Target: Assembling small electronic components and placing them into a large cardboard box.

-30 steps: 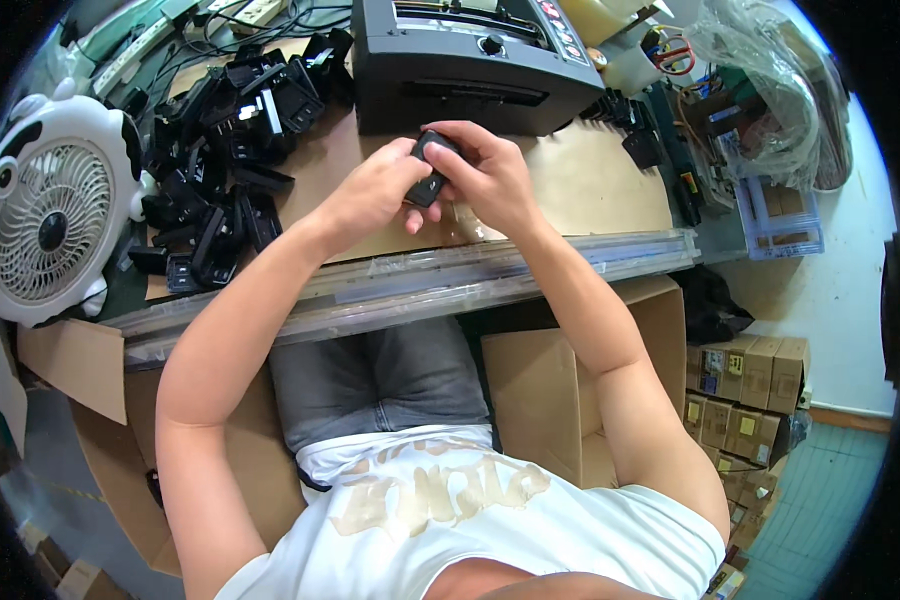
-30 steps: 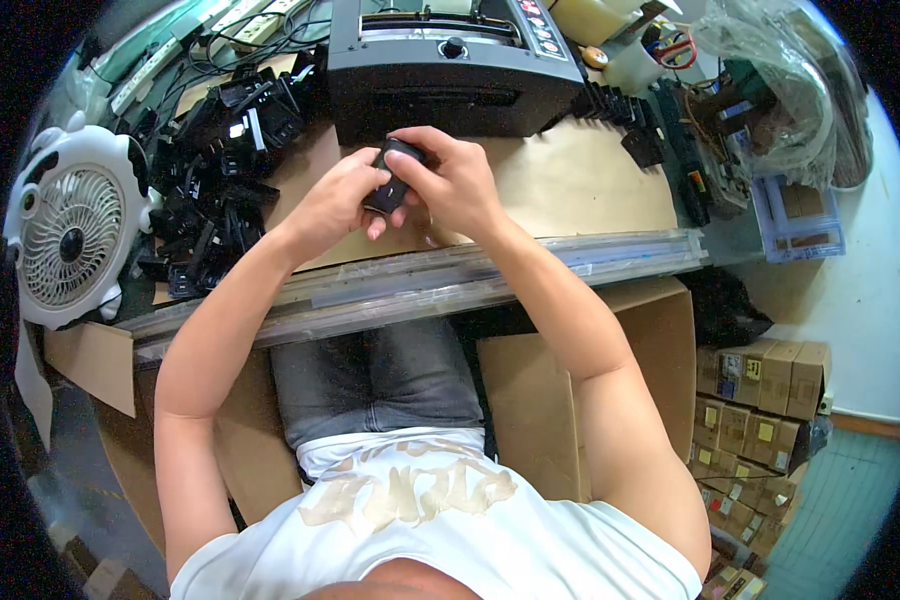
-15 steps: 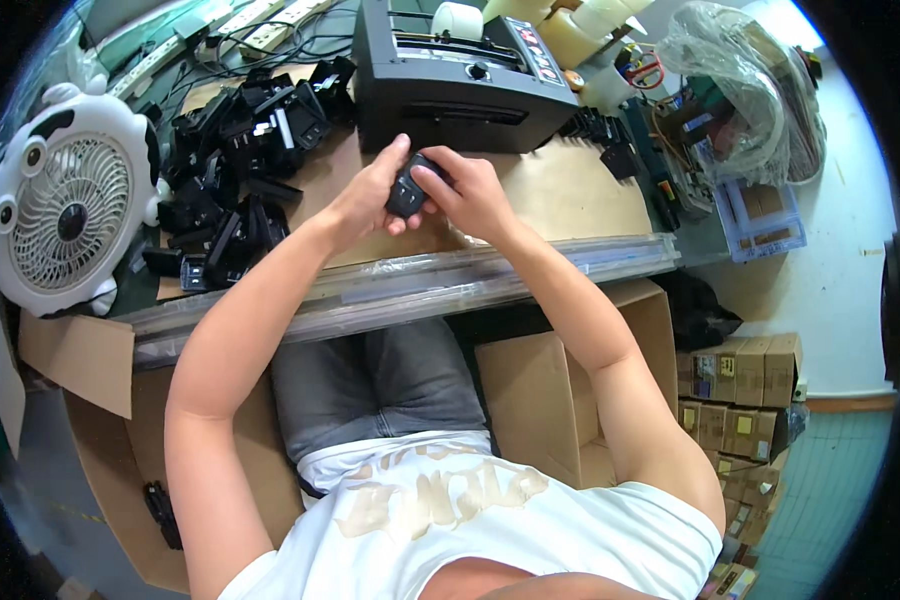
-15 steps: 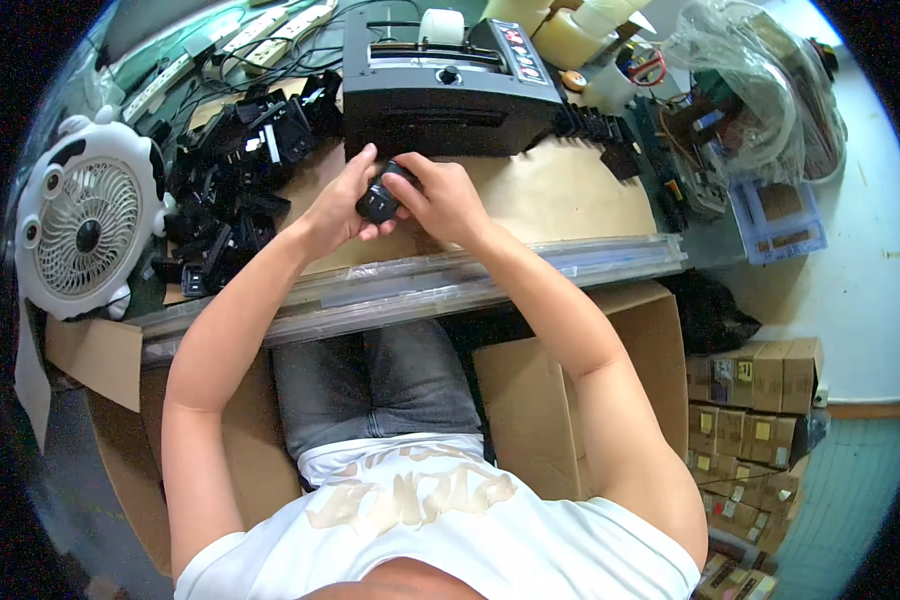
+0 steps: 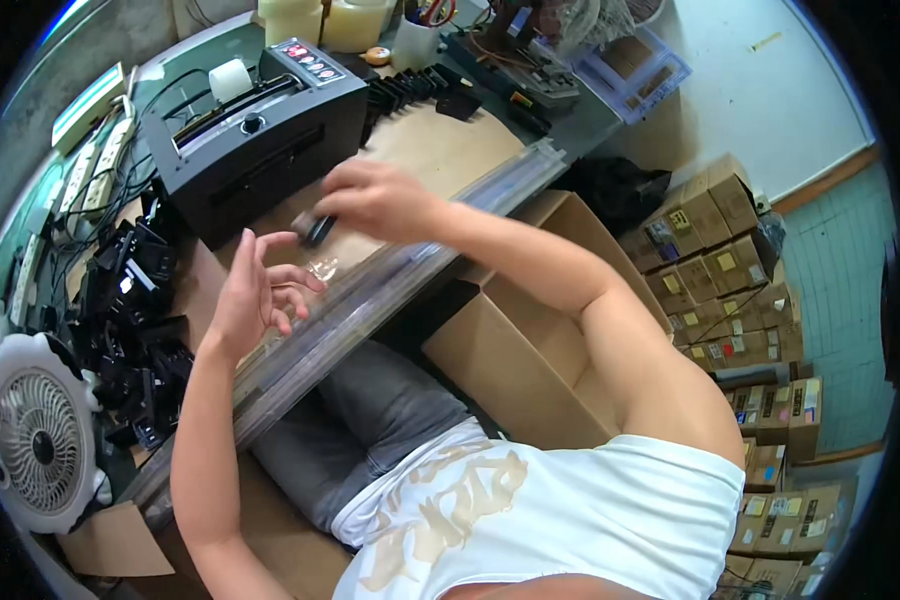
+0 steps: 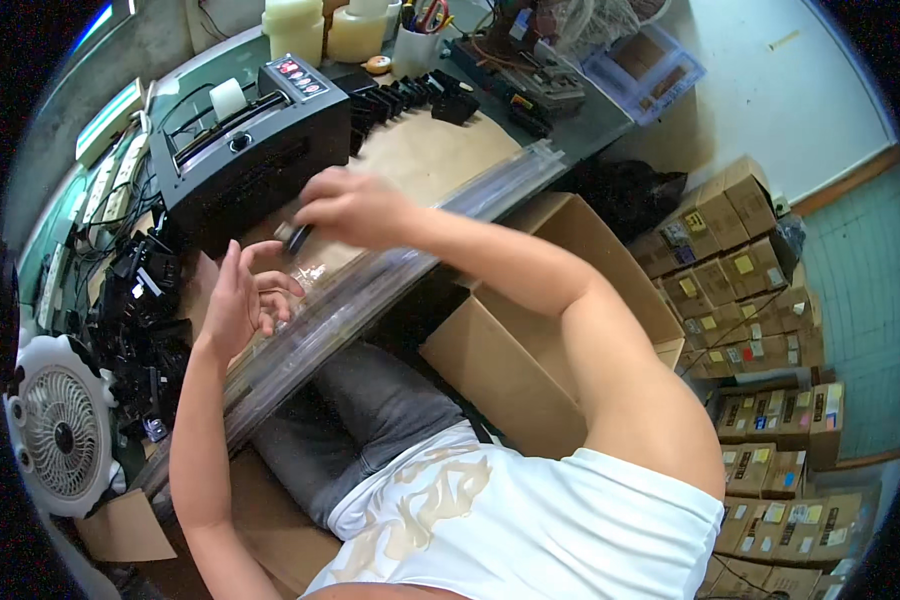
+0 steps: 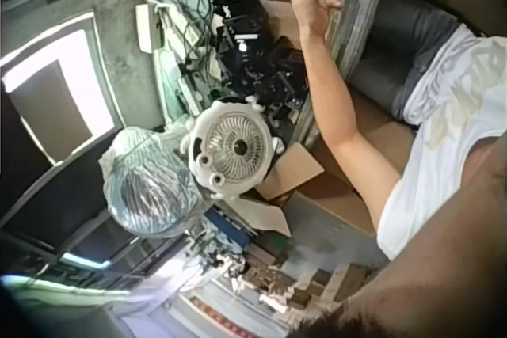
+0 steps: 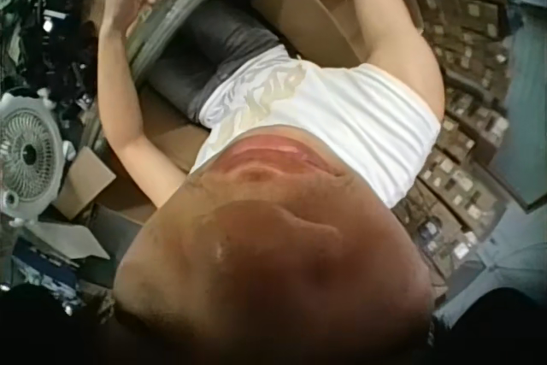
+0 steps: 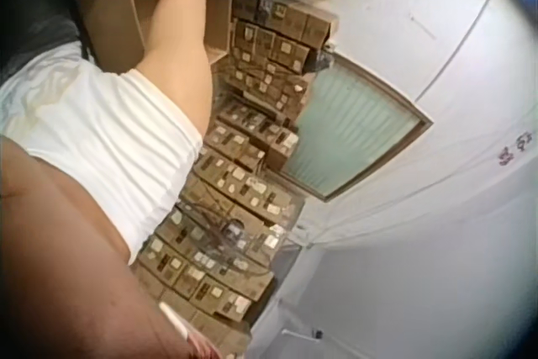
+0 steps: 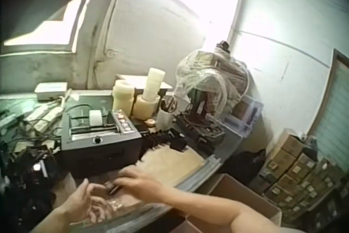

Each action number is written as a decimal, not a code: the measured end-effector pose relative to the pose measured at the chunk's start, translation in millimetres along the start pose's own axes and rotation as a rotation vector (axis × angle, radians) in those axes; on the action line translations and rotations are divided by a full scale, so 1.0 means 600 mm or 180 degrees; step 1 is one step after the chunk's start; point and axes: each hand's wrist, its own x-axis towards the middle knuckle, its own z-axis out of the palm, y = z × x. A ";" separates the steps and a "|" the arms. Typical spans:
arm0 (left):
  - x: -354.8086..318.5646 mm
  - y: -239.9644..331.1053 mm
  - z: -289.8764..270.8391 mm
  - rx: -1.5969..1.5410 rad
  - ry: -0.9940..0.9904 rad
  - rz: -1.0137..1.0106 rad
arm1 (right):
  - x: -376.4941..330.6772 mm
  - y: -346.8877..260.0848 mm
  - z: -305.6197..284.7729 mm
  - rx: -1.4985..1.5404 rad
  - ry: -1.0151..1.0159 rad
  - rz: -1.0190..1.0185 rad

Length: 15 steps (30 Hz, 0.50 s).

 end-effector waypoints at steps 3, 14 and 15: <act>0.003 -0.010 -0.006 0.0848 0.0211 0.0332 | -0.042 0.087 -0.064 0.0213 -0.0253 0.1183; -0.110 -0.013 -0.025 0.5486 0.1087 0.1813 | -0.109 0.289 -0.059 -0.1033 -0.0367 0.3628; -0.127 0.004 -0.029 0.5577 0.1111 0.1885 | -0.128 0.307 -0.070 -0.1405 -0.0414 0.3379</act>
